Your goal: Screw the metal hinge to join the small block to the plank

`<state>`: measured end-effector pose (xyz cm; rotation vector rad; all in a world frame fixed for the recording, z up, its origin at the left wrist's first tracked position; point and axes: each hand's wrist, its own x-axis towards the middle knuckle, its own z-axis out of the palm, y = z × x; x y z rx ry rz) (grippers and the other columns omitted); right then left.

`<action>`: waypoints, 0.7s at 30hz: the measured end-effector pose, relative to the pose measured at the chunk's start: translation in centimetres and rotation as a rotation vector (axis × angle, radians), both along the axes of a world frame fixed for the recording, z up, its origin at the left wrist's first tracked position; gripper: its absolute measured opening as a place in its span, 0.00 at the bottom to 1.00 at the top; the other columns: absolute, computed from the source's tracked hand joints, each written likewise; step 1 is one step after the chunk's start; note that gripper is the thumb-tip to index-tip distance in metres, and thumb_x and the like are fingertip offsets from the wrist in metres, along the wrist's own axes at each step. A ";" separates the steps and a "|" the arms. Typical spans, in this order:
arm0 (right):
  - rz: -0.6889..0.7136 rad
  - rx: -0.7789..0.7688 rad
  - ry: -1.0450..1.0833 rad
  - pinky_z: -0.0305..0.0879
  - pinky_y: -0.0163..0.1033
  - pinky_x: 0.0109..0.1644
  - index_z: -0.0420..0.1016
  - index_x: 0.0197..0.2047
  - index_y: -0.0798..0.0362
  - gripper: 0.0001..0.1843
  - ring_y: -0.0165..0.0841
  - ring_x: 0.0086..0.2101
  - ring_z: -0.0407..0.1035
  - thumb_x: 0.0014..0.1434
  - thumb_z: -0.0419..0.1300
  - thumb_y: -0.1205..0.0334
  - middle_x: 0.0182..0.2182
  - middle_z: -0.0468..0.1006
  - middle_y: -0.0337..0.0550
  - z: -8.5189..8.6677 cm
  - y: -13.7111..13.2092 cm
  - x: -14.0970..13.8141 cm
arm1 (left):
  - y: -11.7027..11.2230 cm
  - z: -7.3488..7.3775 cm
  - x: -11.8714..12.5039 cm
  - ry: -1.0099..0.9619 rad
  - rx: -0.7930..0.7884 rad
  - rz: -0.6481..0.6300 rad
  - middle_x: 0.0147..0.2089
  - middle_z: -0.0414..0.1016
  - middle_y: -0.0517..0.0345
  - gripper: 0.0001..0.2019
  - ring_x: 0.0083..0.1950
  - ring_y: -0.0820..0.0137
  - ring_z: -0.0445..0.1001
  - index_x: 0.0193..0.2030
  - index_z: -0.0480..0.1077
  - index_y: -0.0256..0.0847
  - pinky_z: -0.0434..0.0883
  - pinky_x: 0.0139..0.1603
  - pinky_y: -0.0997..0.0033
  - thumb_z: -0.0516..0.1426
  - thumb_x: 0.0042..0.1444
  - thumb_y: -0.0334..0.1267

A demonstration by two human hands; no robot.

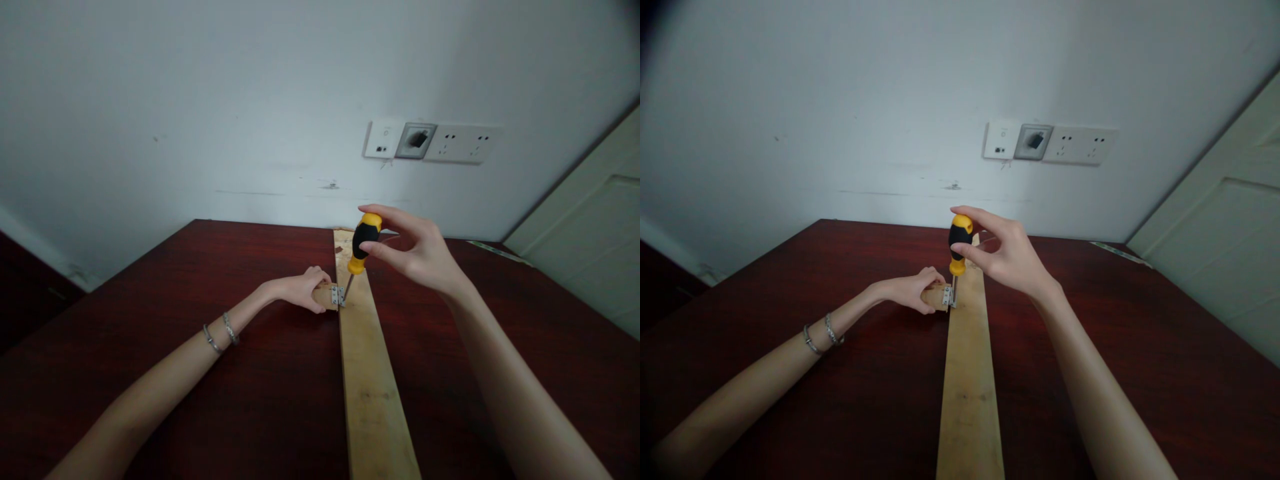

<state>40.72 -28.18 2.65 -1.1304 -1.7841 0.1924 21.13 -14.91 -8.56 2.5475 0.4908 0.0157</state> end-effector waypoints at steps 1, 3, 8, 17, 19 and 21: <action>-0.003 0.001 -0.006 0.75 0.40 0.42 0.70 0.54 0.48 0.25 0.35 0.41 0.69 0.52 0.63 0.57 0.46 0.74 0.43 0.0 0.0 0.0 | 0.0 0.1 0.0 -0.001 0.000 0.001 0.46 0.57 0.54 0.30 0.50 0.62 0.60 0.52 0.60 0.40 0.62 0.54 0.60 0.62 0.41 0.45; -0.010 0.006 -0.016 0.75 0.40 0.41 0.70 0.54 0.48 0.25 0.34 0.41 0.69 0.52 0.63 0.57 0.46 0.74 0.43 0.0 0.0 0.0 | -0.1 0.1 0.0 -0.004 0.001 0.002 0.46 0.57 0.54 0.30 0.50 0.62 0.60 0.52 0.60 0.39 0.62 0.54 0.60 0.62 0.41 0.45; -0.017 0.009 -0.022 0.75 0.40 0.40 0.70 0.54 0.48 0.25 0.35 0.41 0.69 0.52 0.62 0.56 0.47 0.74 0.44 -0.1 0.1 -0.1 | -0.1 0.0 0.0 -0.018 -0.003 0.006 0.46 0.57 0.55 0.30 0.50 0.62 0.61 0.51 0.60 0.40 0.62 0.54 0.61 0.63 0.40 0.44; -0.033 0.055 -0.061 0.75 0.40 0.36 0.69 0.55 0.49 0.27 0.35 0.39 0.70 0.52 0.62 0.53 0.47 0.75 0.45 -0.2 0.3 -0.4 | -0.2 0.1 0.0 -0.008 -0.009 0.009 0.46 0.57 0.54 0.29 0.49 0.62 0.61 0.50 0.59 0.40 0.62 0.53 0.61 0.63 0.41 0.44; -0.040 0.067 -0.070 0.75 0.39 0.36 0.69 0.55 0.49 0.27 0.35 0.40 0.70 0.52 0.62 0.52 0.47 0.74 0.46 -0.2 0.4 -0.5 | -0.2 0.1 0.0 -0.007 -0.009 0.009 0.46 0.57 0.54 0.29 0.50 0.62 0.61 0.50 0.59 0.40 0.62 0.54 0.61 0.63 0.41 0.44; -0.052 0.082 -0.083 0.75 0.39 0.36 0.69 0.56 0.49 0.28 0.35 0.39 0.70 0.52 0.62 0.52 0.47 0.74 0.46 -0.4 0.5 -0.6 | -0.1 0.0 0.0 -0.005 -0.006 0.010 0.46 0.57 0.54 0.30 0.50 0.62 0.61 0.50 0.59 0.40 0.62 0.54 0.61 0.63 0.41 0.45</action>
